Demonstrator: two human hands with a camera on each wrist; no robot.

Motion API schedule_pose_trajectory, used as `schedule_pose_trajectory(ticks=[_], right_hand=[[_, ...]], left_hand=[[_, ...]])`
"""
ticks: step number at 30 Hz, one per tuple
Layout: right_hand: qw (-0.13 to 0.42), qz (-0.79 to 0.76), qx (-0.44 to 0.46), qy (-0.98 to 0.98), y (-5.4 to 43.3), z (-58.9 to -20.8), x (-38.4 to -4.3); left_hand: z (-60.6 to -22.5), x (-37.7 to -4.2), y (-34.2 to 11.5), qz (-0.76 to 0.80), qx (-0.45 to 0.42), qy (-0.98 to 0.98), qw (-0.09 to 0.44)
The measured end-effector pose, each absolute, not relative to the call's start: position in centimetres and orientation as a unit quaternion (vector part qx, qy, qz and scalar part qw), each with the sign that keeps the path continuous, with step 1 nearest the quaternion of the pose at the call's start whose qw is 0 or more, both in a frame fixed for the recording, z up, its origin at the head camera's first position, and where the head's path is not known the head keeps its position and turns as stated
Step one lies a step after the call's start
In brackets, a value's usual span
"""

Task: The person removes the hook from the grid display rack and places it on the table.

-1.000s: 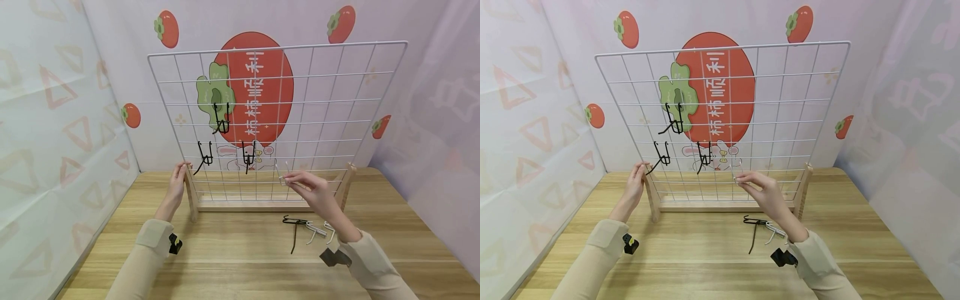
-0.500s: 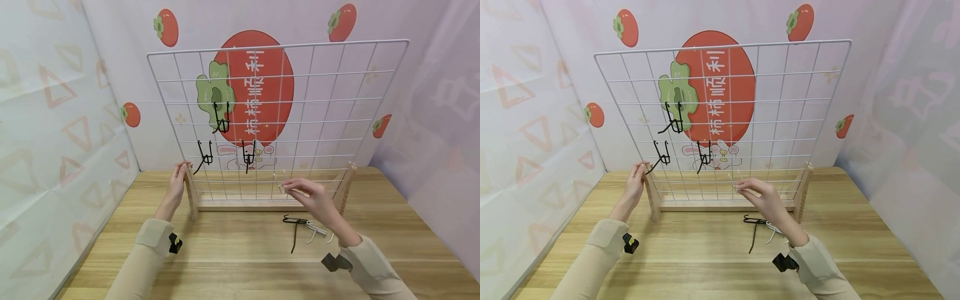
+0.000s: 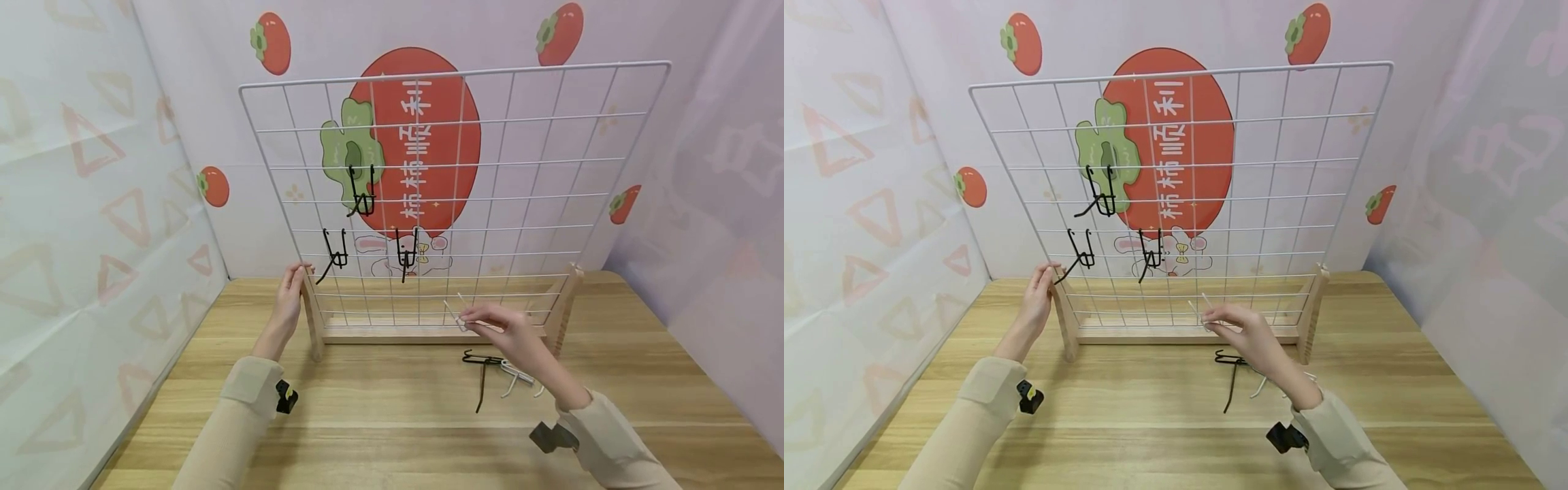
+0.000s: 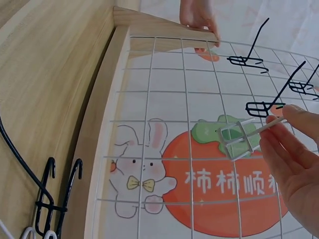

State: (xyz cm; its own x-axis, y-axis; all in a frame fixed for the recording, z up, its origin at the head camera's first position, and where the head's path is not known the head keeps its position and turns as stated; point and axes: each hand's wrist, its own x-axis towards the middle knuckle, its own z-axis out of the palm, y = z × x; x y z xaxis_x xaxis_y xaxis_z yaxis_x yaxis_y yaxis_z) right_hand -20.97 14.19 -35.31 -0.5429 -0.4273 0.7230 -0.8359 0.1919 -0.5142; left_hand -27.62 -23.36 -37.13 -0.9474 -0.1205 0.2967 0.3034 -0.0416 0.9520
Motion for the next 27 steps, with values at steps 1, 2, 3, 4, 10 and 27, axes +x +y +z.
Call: schedule_pose_trajectory(ticks=[1, 2, 3, 4, 10, 27], right_hand=[[0.212, 0.473, 0.424, -0.743, 14.2, -35.4, -20.9], [0.205, 0.475, 0.423, -0.744, 14.2, -35.5, -20.9], [0.200, 0.476, 0.423, -0.745, 14.2, -35.6, -20.9], [0.194, 0.478, 0.424, -0.744, 14.3, -35.7, -21.0], [0.158, 0.489, 0.439, -0.737, 14.5, -36.8, -21.2], [0.074, 0.458, 0.417, -0.781, 14.7, -39.0, -21.3]], left_hand=[[-37.1, -27.6, -23.4, -0.718, -0.068, -0.677, 0.147], [-37.1, -27.6, -23.4, -0.718, -0.068, -0.677, 0.147], [-37.1, -27.6, -23.4, -0.718, -0.069, -0.677, 0.147], [-37.1, -27.6, -23.4, -0.717, -0.069, -0.677, 0.147], [-37.1, -27.7, -23.4, -0.718, -0.063, -0.678, 0.145], [-37.2, -27.7, -23.4, -0.721, -0.062, -0.676, 0.140]])
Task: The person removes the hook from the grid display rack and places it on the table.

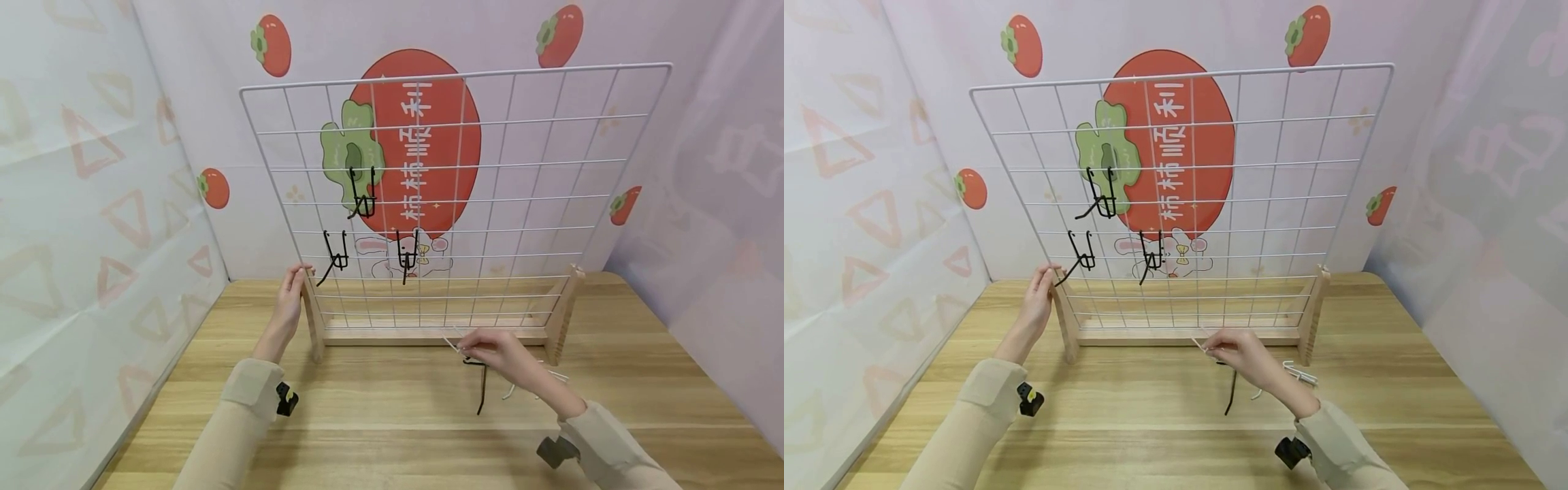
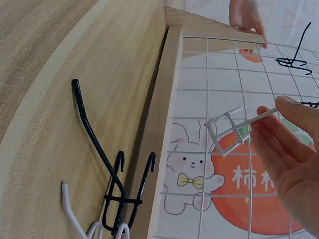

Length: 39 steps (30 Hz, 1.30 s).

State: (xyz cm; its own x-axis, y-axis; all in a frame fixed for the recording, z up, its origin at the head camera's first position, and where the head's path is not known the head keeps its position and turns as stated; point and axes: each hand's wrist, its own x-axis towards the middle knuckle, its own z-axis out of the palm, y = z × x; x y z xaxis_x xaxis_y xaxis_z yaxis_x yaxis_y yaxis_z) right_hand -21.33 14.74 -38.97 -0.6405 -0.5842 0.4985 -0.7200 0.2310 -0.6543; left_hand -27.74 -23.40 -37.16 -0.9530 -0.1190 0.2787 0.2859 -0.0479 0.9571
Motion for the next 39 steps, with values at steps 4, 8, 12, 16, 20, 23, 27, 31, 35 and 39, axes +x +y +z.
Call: schedule_pose_trajectory(ticks=[4, 8, 12, 16, 20, 23, 27, 31, 35, 39], right_hand=[[0.064, 0.457, 0.418, -0.782, 14.7, -39.2, -21.3], [0.048, 0.456, 0.414, -0.786, 14.7, -39.6, -21.4], [0.031, 0.446, 0.406, -0.797, 14.6, -39.9, -21.4], [0.014, 0.435, 0.394, -0.809, 14.6, -40.1, -21.3], [0.000, 0.426, 0.385, -0.819, 14.6, -40.4, -21.3], [-0.010, 0.417, 0.377, -0.827, 14.6, -40.7, -21.4], [-0.022, 0.411, 0.372, -0.832, 14.6, -41.1, -21.6], [-0.027, 0.408, 0.374, -0.832, 14.6, -41.3, -21.7], [-0.037, 0.408, 0.371, -0.833, 14.6, -41.5, -21.7], [-0.046, 0.410, 0.368, -0.833, 14.6, -41.7, -21.8]], left_hand=[[-37.2, -27.7, -23.4, -0.722, -0.058, -0.674, 0.144], [-37.2, -27.7, -23.3, -0.717, -0.058, -0.679, 0.146], [-37.2, -27.6, -23.3, -0.714, -0.057, -0.683, 0.144], [-37.2, -27.6, -23.3, -0.713, -0.057, -0.684, 0.141], [-37.1, -27.6, -23.3, -0.713, -0.057, -0.684, 0.141], [-37.1, -27.6, -23.3, -0.713, -0.057, -0.685, 0.141], [-37.1, -27.5, -23.4, -0.712, -0.058, -0.686, 0.140], [-37.1, -27.5, -23.3, -0.714, -0.056, -0.683, 0.141], [-37.1, -27.6, -23.3, -0.715, -0.057, -0.682, 0.144], [-37.1, -27.6, -23.3, -0.714, -0.058, -0.682, 0.144]])
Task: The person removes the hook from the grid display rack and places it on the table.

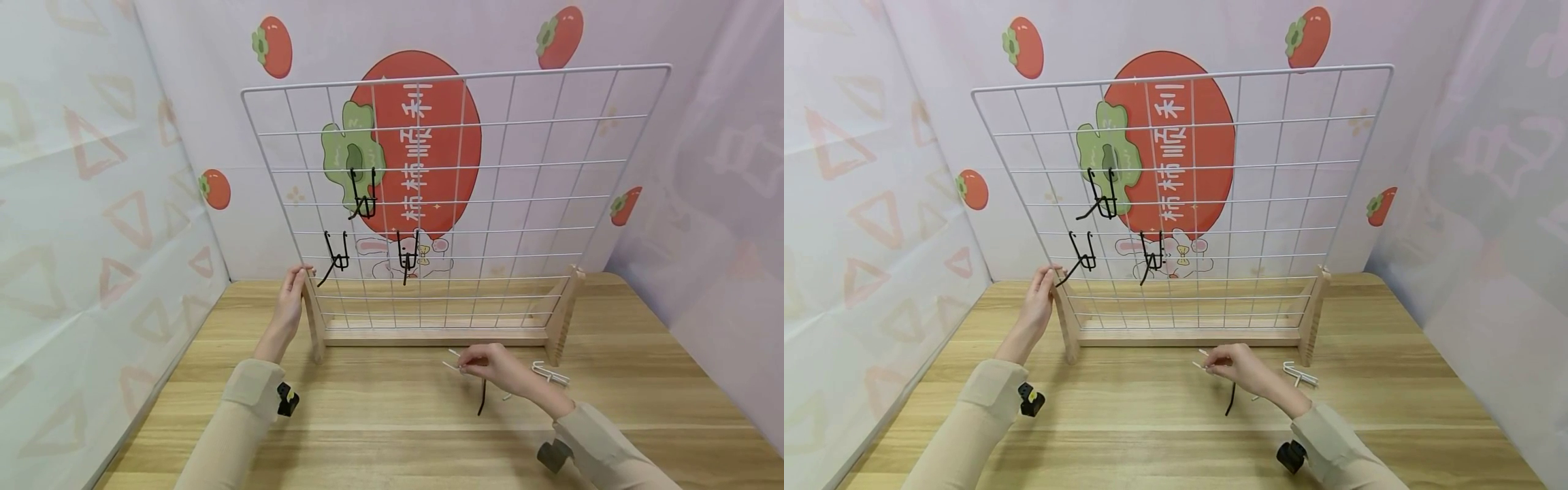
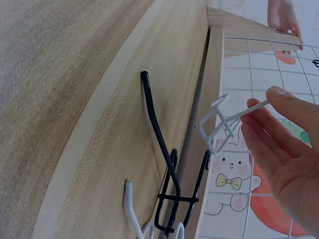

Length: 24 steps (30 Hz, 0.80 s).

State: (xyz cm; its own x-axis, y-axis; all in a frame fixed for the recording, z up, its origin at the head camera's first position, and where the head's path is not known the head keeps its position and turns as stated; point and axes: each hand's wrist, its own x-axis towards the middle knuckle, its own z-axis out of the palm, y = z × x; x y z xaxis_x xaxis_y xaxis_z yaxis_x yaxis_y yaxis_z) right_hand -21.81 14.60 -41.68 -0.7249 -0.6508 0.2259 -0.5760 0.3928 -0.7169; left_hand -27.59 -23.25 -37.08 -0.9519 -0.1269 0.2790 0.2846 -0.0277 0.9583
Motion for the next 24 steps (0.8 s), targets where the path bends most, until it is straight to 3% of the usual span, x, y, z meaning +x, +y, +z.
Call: schedule_pose_trajectory(ticks=[24], right_hand=[[0.052, -0.382, -0.371, 0.845, 14.88, -42.01, -22.23]], left_hand=[[-37.00, -27.48, -23.22, -0.712, -0.060, -0.684, 0.145]])
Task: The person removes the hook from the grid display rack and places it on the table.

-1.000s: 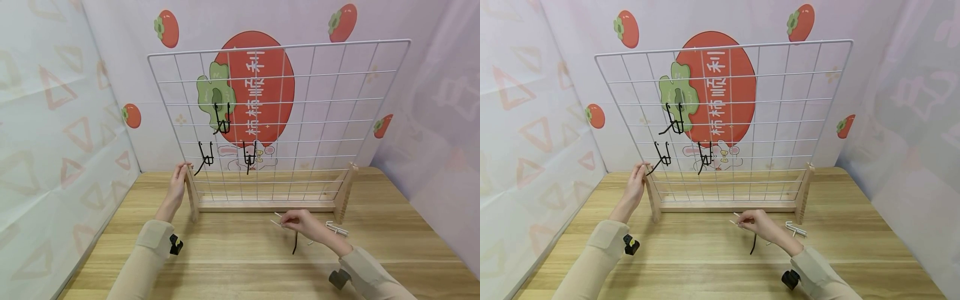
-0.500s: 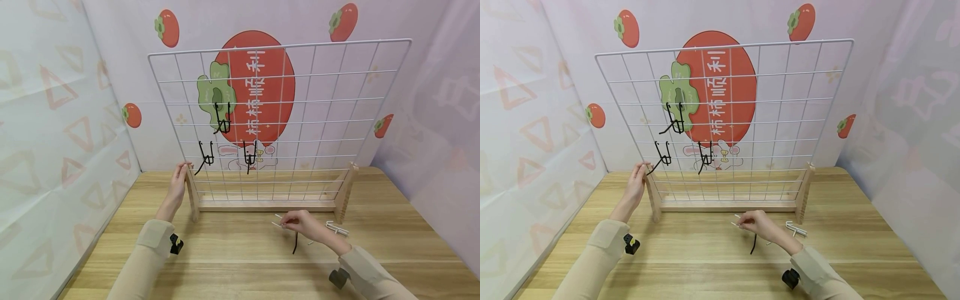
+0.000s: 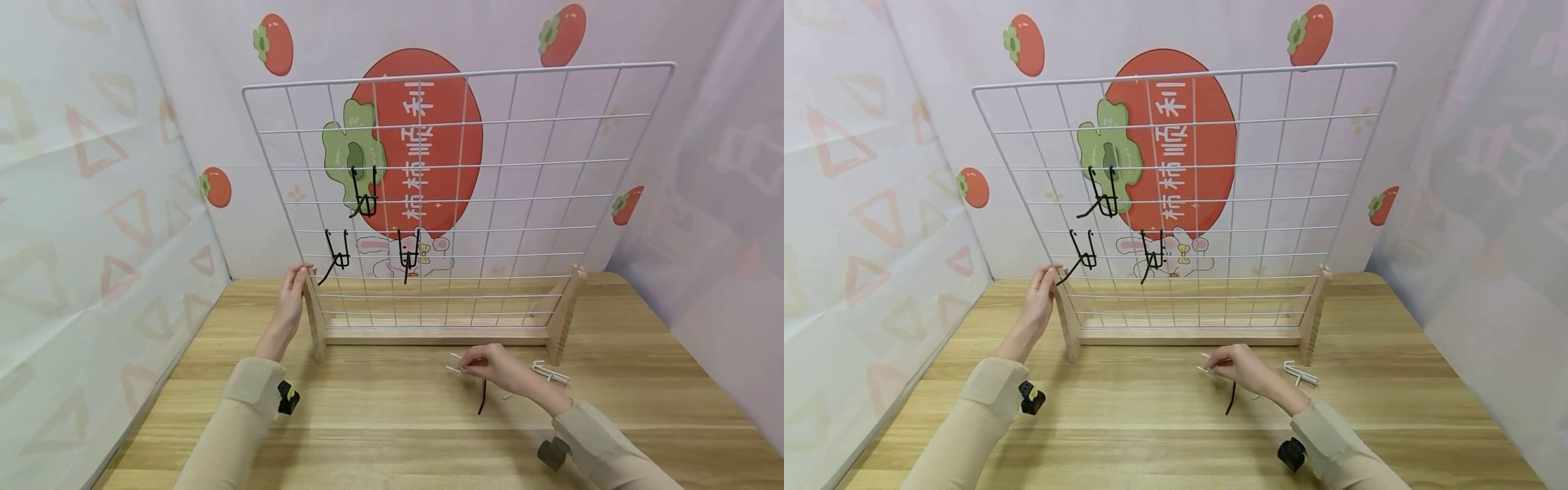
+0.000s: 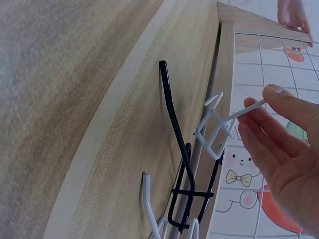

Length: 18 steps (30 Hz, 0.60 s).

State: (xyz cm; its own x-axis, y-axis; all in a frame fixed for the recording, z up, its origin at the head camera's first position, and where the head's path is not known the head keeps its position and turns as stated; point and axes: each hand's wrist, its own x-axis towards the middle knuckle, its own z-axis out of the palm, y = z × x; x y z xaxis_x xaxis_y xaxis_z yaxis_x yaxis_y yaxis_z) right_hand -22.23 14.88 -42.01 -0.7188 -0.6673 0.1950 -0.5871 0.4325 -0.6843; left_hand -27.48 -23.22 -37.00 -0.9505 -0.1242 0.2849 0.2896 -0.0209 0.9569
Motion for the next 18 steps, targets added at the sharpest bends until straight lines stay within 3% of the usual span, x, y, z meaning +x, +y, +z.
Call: schedule_pose_trajectory(ticks=[18], right_hand=[[0.044, -0.369, -0.382, 0.846, 14.70, -42.98, -22.51]], left_hand=[[-37.14, -27.59, -23.34, -0.716, -0.057, -0.681, 0.146]])
